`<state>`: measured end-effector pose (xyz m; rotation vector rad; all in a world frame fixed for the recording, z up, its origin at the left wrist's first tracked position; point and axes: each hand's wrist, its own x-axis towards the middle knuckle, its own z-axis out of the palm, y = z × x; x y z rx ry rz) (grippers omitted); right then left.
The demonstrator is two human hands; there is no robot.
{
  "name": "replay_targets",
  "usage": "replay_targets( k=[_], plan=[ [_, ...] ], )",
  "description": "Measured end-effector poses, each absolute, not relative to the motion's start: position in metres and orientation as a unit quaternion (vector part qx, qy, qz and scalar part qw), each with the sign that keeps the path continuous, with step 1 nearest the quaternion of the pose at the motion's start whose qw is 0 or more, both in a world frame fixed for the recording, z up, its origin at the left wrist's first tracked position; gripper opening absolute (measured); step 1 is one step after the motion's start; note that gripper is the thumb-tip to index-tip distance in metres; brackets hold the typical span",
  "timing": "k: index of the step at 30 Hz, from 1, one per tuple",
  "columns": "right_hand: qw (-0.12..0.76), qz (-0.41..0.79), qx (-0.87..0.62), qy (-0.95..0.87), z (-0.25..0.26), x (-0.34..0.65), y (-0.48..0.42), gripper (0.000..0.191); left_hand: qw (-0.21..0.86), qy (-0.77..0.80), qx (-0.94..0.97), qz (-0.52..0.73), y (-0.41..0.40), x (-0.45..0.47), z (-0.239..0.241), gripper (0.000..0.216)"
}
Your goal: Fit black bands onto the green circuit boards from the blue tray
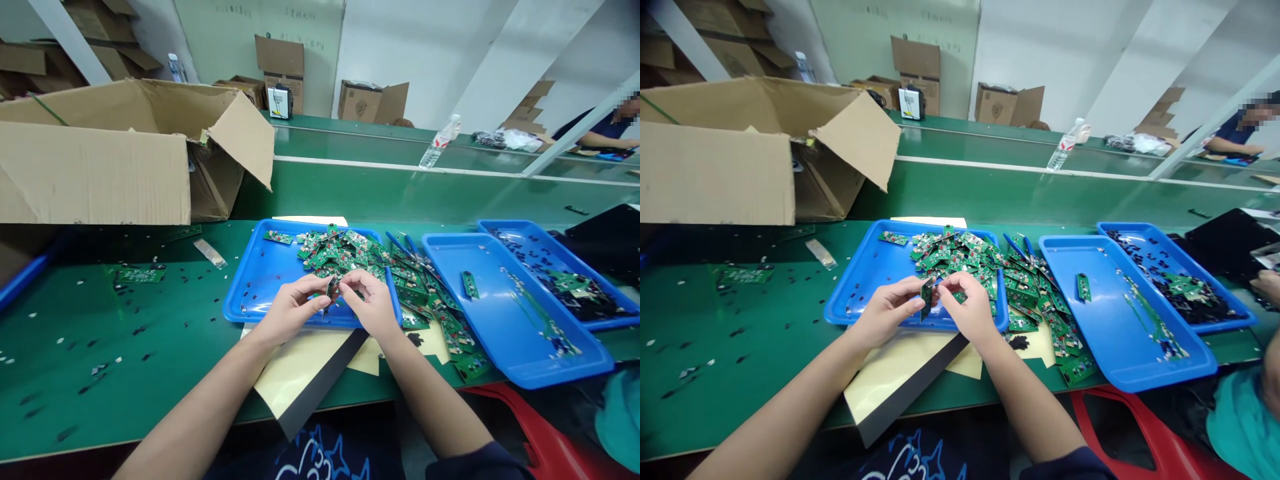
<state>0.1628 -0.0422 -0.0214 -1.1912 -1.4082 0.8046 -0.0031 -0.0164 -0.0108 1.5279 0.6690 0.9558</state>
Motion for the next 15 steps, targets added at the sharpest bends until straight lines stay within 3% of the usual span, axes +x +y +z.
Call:
replay_targets(
  k=[10, 15],
  plan=[
    [0.574, 0.136, -0.487, -0.644, -0.017, 0.166, -0.044, 0.008, 0.581, 0.282, 0.673, 0.361, -0.014, -0.004, -0.017, 0.028],
    [0.632, 0.225, -0.486, -0.560, -0.020, 0.169, -0.043, 0.031, 0.533, 0.293, 0.686, 0.400, -0.014, -0.003, -0.023, 0.028]
  ],
)
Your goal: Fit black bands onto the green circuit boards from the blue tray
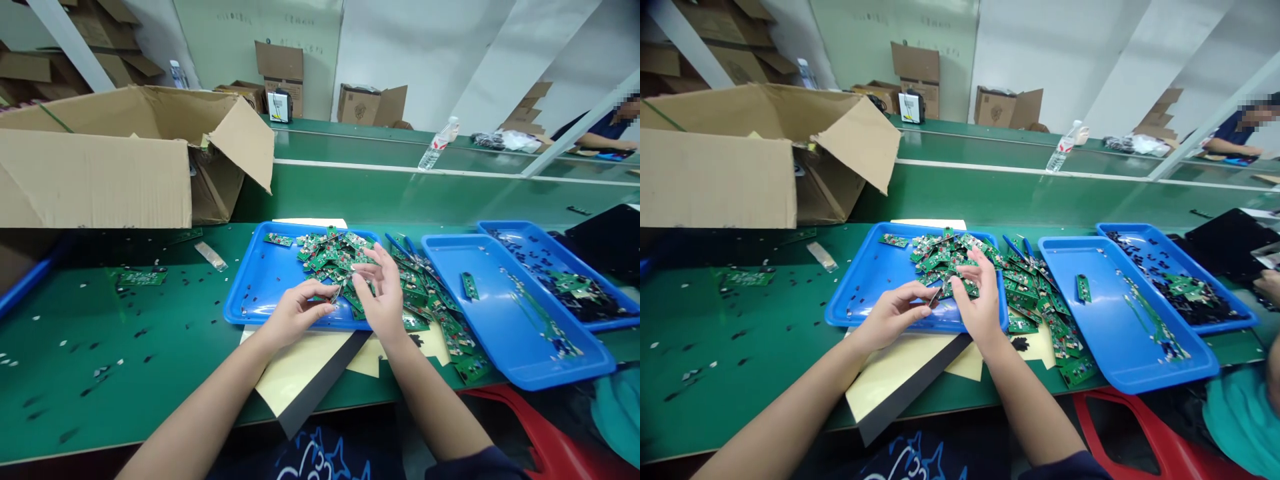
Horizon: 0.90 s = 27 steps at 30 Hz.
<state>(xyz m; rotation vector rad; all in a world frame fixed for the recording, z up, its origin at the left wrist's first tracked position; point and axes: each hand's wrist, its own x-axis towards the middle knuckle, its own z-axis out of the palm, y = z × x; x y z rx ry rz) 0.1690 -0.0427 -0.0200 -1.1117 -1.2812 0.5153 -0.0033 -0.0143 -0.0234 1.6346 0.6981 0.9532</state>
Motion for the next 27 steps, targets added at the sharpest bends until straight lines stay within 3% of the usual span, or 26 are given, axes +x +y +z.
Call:
replay_targets(
  k=[4, 7, 17, 20, 24, 27],
  plan=[
    [0.596, 0.309, -0.512, -0.535, -0.021, 0.171, -0.042, 0.011, 0.452, 0.300, 0.714, 0.442, -0.014, -0.004, -0.026, 0.028],
    [0.566, 0.313, -0.496, -0.579, -0.022, 0.169, -0.042, 0.009, 0.401, 0.291, 0.750, 0.438, -0.013, -0.004, -0.026, 0.027],
    [0.522, 0.113, -0.391, -0.750, -0.016, 0.178, -0.042, 0.011, 0.330, 0.298, 0.789, 0.423, -0.013, -0.006, -0.025, 0.025],
    [0.500, 0.199, -0.409, -0.737, -0.016, 0.185, -0.041, 0.018, 0.282, 0.301, 0.798, 0.439, -0.012, -0.007, -0.024, 0.025],
    [0.532, 0.417, -0.459, -0.576, -0.020, 0.184, -0.039, 0.025, 0.199, 0.296, 0.814, 0.459, -0.011, -0.008, -0.023, 0.025],
    [0.496, 0.546, -0.468, -0.487, -0.021, 0.178, -0.037, 0.037, 0.146, 0.283, 0.828, 0.462, -0.011, -0.008, -0.025, 0.025]
  ],
)
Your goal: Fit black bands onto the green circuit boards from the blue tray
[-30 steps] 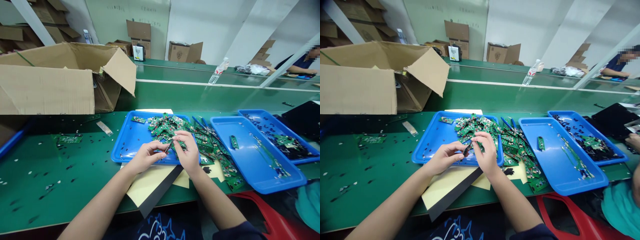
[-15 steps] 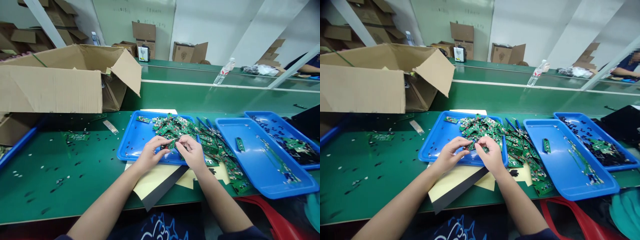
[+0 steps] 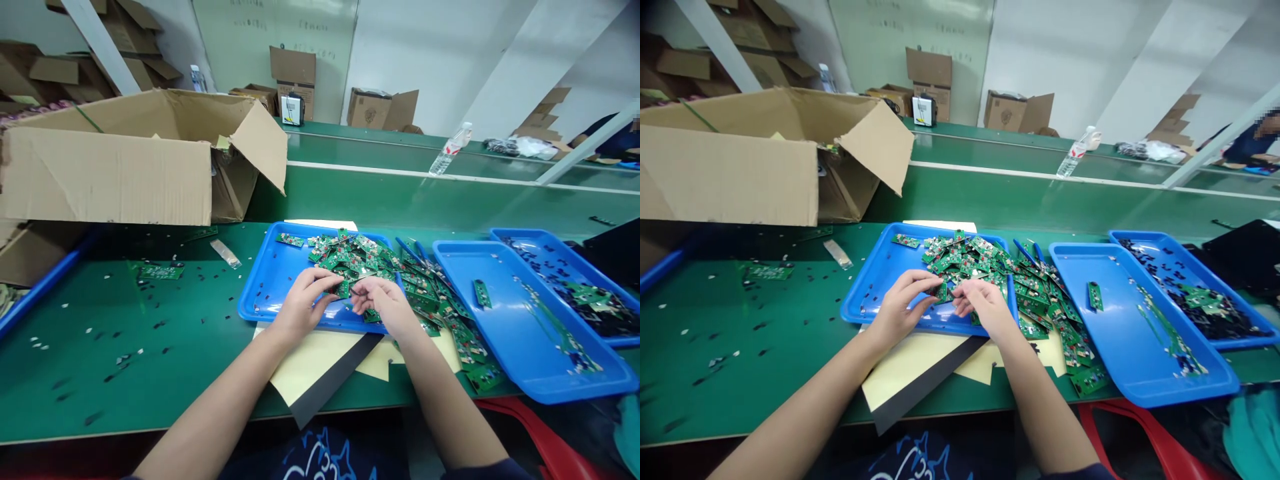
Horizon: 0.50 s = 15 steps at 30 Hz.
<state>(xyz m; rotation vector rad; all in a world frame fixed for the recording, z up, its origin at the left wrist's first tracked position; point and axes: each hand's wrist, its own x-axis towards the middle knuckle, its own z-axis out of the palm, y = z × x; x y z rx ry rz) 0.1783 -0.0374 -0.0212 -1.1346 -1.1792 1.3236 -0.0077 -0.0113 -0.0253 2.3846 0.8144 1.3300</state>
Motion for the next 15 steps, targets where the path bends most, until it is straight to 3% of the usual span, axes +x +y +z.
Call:
replay_targets(
  k=[15],
  plan=[
    [0.468, 0.706, -0.386, -0.366, -0.0186, 0.1701, -0.0378, 0.034, 0.089, 0.278, 0.837, 0.463, -0.0109, -0.0082, -0.0289, 0.026]
  ],
)
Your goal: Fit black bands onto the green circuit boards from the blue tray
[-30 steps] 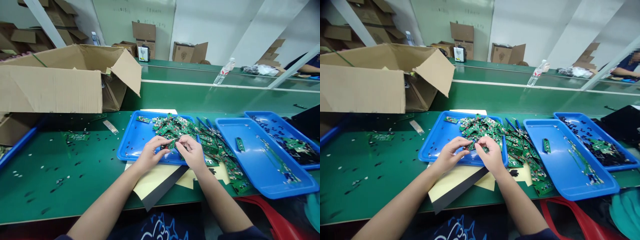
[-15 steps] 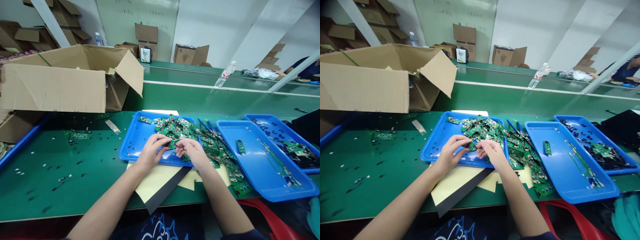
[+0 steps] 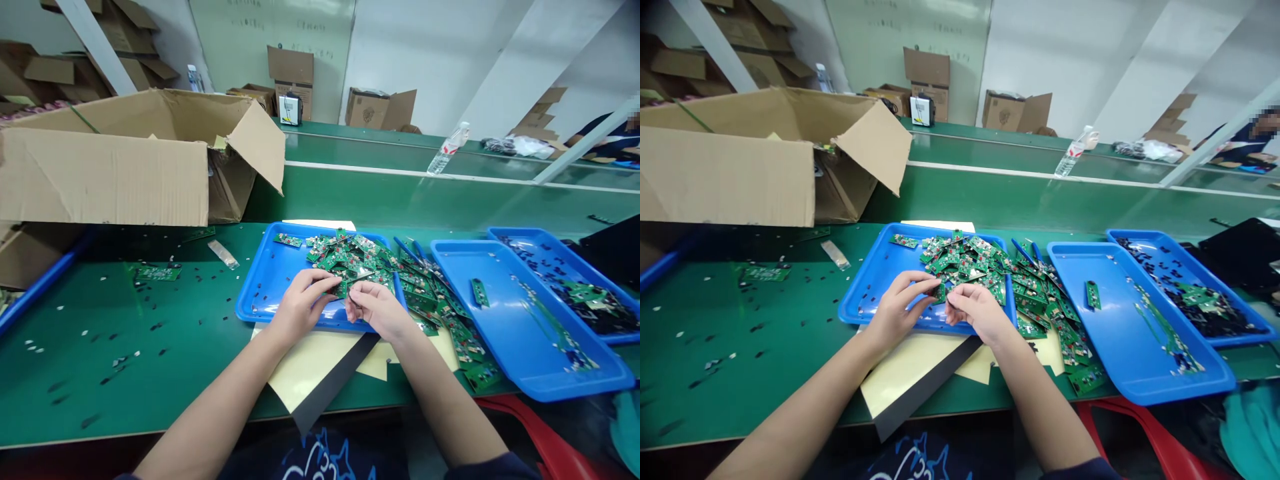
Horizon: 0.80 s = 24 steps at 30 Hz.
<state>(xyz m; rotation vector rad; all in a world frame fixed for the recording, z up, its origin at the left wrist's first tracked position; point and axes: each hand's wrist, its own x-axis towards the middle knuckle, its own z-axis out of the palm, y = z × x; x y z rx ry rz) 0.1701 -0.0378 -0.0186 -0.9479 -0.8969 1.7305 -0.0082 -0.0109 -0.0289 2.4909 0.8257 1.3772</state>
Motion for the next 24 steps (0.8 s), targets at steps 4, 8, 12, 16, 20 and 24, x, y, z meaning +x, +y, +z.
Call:
replay_targets(
  k=[4, 8, 12, 16, 20, 24],
  plan=[
    [0.461, 0.729, -0.373, -0.340, -0.016, 0.165, -0.039, 0.033, 0.117, 0.284, 0.835, 0.457, -0.012, -0.008, -0.029, 0.027],
    [0.443, 0.751, -0.357, -0.335, -0.016, 0.165, -0.039, 0.035, 0.182, 0.282, 0.823, 0.458, -0.012, -0.008, -0.029, 0.028],
    [0.435, 0.714, -0.375, -0.401, -0.019, 0.166, -0.039, 0.028, 0.285, 0.266, 0.808, 0.441, -0.014, -0.007, -0.028, 0.027],
    [0.449, 0.466, -0.506, -0.570, -0.024, 0.169, -0.038, 0.021, 0.390, 0.288, 0.770, 0.416, -0.016, -0.006, -0.022, 0.025],
    [0.513, 0.391, -0.501, -0.577, -0.024, 0.170, -0.040, 0.011, 0.445, 0.321, 0.731, 0.405, -0.015, -0.006, -0.016, 0.028],
    [0.587, 0.402, -0.423, -0.561, -0.023, 0.167, -0.044, 0.031, 0.481, 0.323, 0.721, 0.380, -0.016, -0.003, -0.016, 0.024]
  ],
)
